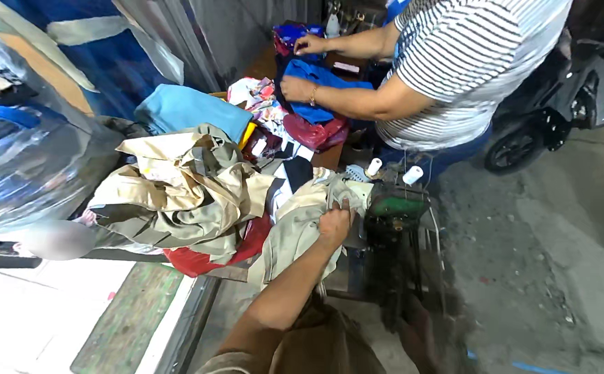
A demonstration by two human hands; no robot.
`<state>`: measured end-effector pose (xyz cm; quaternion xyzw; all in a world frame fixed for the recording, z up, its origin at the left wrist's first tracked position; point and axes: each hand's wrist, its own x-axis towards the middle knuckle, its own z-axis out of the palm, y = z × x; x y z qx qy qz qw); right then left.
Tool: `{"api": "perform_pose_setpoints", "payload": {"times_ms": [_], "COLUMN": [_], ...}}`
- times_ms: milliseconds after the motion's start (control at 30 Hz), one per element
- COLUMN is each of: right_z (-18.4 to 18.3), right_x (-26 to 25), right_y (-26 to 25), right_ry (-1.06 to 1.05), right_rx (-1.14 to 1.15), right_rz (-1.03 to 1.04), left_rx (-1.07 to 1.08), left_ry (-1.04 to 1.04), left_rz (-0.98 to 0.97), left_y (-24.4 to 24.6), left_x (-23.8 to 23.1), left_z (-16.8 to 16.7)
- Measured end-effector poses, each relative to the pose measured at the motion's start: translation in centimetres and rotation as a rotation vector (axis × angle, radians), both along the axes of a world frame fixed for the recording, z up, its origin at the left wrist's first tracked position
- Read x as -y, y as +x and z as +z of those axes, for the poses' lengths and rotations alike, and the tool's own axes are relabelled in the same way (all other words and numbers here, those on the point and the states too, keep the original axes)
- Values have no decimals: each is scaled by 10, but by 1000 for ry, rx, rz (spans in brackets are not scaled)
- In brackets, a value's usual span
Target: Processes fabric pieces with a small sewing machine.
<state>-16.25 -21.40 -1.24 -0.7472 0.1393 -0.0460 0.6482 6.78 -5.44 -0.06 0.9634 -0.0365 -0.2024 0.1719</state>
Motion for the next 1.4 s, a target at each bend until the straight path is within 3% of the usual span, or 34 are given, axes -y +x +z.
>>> {"api": "perform_pose_setpoints", "payload": {"times_ms": [133,300,467,567,667,767,867,967,1067,1100,1167,1233,1267,1333,1400], "right_z": [0,-5,-17,-28,-32,-42,-91,-89,-60,-39,17,66,87,123,133], "right_x": [-34,-63,-69,-57,-29,3,50,87,99,93,61,17,-5,-47,-84], "right_y": [-4,8,61,75,35,-9,-22,1,34,44,59,76,84,79,53], "right_ry": [187,369,426,190,-234,-376,-522,-618,-794,-812,-694,-406,-289,-161,-284], "right_rx": [-144,-287,-264,-211,-116,-232,-152,-451,-752,-731,-291,244,406,527,613], "right_rz": [141,-9,-93,24,224,45,-100,56,339,393,347,376,454,596,521], "left_rx": [62,220,290,400,461,449,823,1263,1170,1080,849,601,550,748,1116], "left_ry": [-5,-73,-145,-176,-346,-570,-693,-848,-957,-921,-747,-394,-274,-268,-694], "left_rz": [50,114,119,146,236,456,566,246,-310,-493,-888,-1038,-1084,-1106,-1231], "left_y": [-7,-23,-34,-44,-67,-99,-117,-108,-103,-100,-68,-46,-42,-42,-18], "left_x": [-1,-12,-23,-28,-50,-80,-107,-147,-206,-232,-274,-261,-246,-230,-221], "left_z": [-14,-36,-40,-41,-14,16,23,61,152,181,244,323,351,353,302]}}
